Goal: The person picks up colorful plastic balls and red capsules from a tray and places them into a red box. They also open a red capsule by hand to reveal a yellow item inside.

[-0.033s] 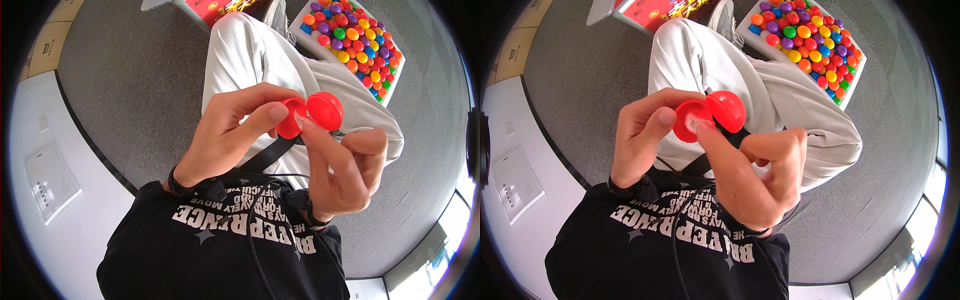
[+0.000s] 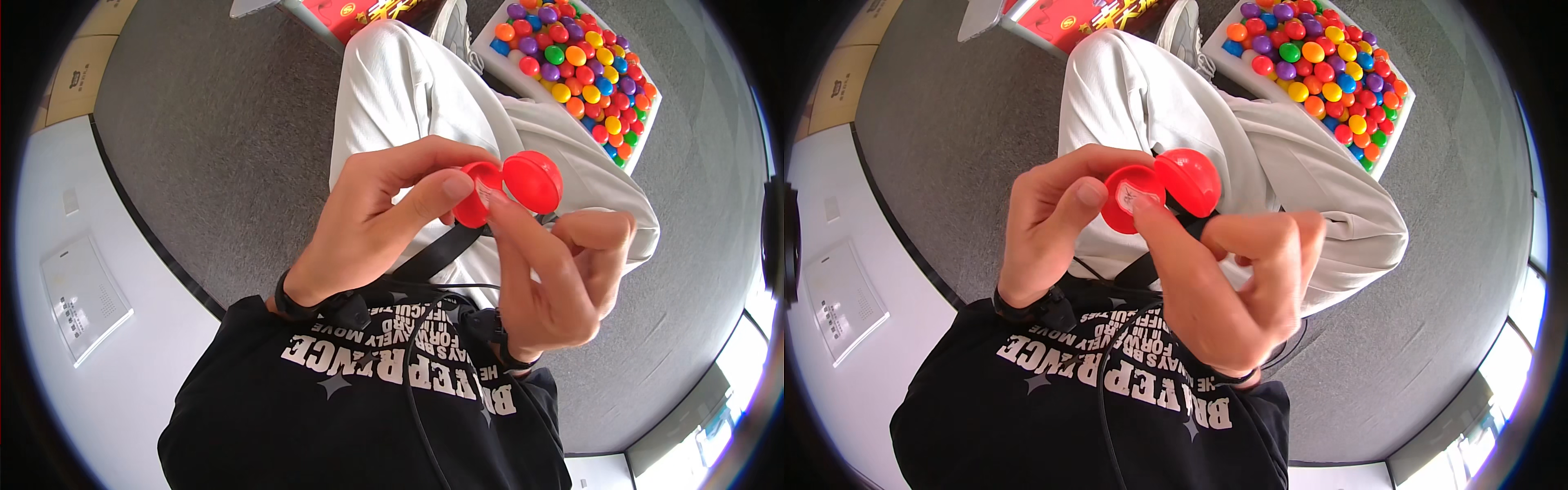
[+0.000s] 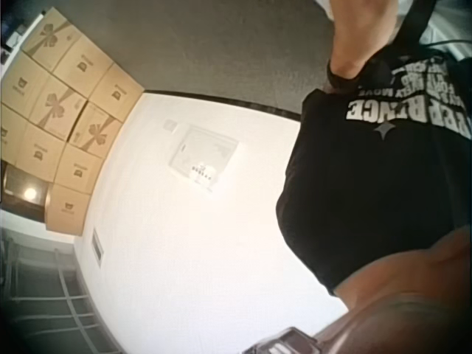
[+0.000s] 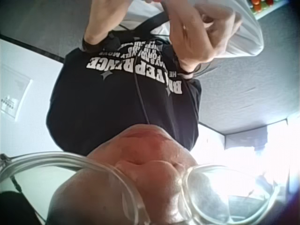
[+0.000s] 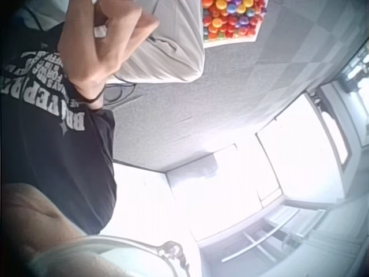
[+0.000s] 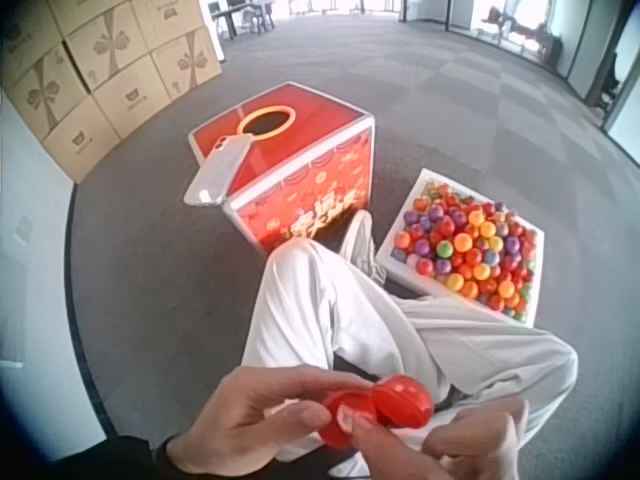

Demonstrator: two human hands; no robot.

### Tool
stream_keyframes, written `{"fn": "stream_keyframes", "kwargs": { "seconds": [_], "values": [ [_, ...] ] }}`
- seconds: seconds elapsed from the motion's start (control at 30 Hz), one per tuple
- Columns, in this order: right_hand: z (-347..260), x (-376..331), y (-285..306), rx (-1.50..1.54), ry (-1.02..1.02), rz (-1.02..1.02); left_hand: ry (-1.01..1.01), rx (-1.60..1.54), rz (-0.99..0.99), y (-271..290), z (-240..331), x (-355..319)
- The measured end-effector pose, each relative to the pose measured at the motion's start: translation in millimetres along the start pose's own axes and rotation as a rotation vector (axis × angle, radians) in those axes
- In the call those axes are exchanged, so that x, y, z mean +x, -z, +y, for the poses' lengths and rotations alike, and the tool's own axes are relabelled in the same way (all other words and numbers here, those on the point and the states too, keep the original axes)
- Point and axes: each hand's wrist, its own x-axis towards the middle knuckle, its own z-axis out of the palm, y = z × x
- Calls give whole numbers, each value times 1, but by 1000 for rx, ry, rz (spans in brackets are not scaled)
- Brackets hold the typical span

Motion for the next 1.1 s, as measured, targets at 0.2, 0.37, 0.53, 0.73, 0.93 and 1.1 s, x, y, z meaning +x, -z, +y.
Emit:
{"fn": "stream_keyframes", "kwargs": {
  "seconds": [0.2, 0.37, 0.53, 0.73, 0.93, 1.1],
  "values": [
    [-7, 1, -9, -230, 10, -6, -37, 84, 25, -2, 5, 1],
    [-6, 4, -10, -286, 60, -60, -39, 95, 23, 0, 4, 2],
    [4, 3, -9, -223, 79, -162, 8, 78, 40, -1, 2, 0],
    [13, 5, 3, -117, 187, -133, -21, 8, 132, 6, 0, 3],
    [24, 4, 2, 10, 131, -124, -16, 3, 191, 9, -5, 7],
    [23, 4, -11, 182, 15, -188, -21, -127, 92, 11, -7, 2]
  ]
}}
